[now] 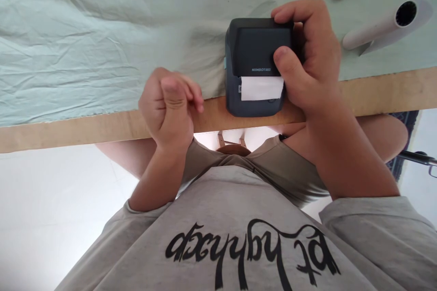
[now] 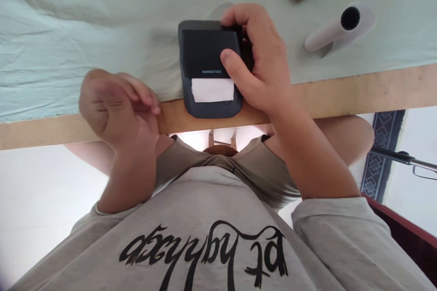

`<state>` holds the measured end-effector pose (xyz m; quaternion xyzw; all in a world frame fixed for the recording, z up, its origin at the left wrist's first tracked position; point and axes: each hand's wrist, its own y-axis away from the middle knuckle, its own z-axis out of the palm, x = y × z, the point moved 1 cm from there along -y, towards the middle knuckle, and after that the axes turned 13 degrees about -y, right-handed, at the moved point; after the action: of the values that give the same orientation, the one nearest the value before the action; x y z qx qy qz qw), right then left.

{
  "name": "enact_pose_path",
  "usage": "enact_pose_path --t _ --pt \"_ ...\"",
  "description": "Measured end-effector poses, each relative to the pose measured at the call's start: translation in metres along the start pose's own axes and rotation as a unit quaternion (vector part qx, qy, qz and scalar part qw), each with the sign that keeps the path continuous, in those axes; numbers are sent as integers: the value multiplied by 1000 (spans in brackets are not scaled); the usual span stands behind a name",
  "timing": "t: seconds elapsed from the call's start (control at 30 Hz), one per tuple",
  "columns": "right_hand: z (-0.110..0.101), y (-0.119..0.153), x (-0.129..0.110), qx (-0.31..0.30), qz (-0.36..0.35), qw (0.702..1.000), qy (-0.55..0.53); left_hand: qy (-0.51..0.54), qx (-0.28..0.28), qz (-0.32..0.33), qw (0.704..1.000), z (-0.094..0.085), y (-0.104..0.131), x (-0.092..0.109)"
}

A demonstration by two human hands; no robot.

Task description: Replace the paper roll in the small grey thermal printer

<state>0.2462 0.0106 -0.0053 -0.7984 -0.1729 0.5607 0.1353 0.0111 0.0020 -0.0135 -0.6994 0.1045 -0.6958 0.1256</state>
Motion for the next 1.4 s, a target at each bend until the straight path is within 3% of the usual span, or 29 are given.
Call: enact_pose_path --t 0.23,0.3,0.43,0.57,0.7,0.93,1.4 --pt "0 0 -2 1 9 1000 10 -95 -29 -29 995 -5 8 8" --pt "0 0 -1 -5 6 1000 13 -153 -61 3 986 -5 8 8" --pt "-1 0 -1 -15 3 1000 18 -314 -176 105 927 -1 6 5" --pt "-2 1 -1 -10 4 1000 17 -430 -266 58 861 5 4 3" --pt "-1 2 -2 -23 1 999 25 -468 -305 28 829 8 4 5" --pt "4 3 -10 42 38 998 -4 -453 -270 58 848 4 8 -3" --pt "3 0 -15 5 54 998 -45 -428 -238 71 869 0 4 -10"
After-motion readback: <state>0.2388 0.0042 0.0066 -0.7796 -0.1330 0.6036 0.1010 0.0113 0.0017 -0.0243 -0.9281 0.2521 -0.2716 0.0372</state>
